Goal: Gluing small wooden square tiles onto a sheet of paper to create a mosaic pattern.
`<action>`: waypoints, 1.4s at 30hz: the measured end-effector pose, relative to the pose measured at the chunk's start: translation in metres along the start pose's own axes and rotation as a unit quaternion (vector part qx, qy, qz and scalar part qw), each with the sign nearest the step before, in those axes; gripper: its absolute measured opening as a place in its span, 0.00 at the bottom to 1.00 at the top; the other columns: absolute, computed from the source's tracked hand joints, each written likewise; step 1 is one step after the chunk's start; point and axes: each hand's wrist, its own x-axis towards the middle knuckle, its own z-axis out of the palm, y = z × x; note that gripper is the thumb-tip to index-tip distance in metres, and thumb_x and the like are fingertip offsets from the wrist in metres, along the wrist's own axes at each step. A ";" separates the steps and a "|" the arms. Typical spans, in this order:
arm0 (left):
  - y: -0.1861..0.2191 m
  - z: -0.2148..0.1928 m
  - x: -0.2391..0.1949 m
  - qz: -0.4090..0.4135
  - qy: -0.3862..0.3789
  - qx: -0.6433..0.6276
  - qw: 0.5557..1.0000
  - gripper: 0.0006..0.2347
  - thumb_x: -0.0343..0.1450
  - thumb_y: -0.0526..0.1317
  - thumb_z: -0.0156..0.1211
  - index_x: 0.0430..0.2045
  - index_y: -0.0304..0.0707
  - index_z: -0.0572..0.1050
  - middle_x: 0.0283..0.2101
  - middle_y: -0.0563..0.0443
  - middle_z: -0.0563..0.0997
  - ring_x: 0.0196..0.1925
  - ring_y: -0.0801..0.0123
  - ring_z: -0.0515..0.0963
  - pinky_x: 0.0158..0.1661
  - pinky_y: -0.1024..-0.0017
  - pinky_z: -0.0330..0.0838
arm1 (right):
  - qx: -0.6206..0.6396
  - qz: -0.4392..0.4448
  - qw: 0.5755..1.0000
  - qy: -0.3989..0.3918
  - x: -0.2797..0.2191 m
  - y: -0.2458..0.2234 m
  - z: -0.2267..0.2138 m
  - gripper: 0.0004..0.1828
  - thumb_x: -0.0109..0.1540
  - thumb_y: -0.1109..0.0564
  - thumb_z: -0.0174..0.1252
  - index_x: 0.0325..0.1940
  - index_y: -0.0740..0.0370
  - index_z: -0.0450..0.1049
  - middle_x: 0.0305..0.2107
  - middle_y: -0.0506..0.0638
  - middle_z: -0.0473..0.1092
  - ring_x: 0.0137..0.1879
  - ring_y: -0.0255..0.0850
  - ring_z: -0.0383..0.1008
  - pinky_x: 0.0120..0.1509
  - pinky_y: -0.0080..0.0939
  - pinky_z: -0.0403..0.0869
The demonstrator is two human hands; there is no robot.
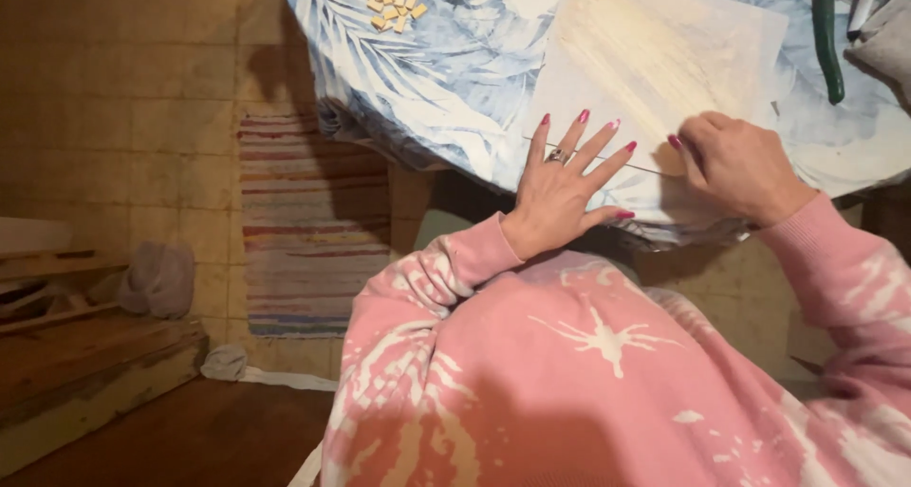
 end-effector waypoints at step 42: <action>-0.004 0.003 0.002 -0.026 -0.062 0.011 0.998 0.41 0.58 0.69 0.67 0.64 0.49 0.69 0.69 0.42 0.65 0.75 0.41 0.59 0.72 0.33 0.41 | -0.059 -0.092 0.993 -0.052 0.060 0.005 0.018 0.05 0.60 0.54 0.57 0.34 0.55 0.76 0.32 0.55 0.74 0.35 0.59 0.75 0.36 0.58 0.72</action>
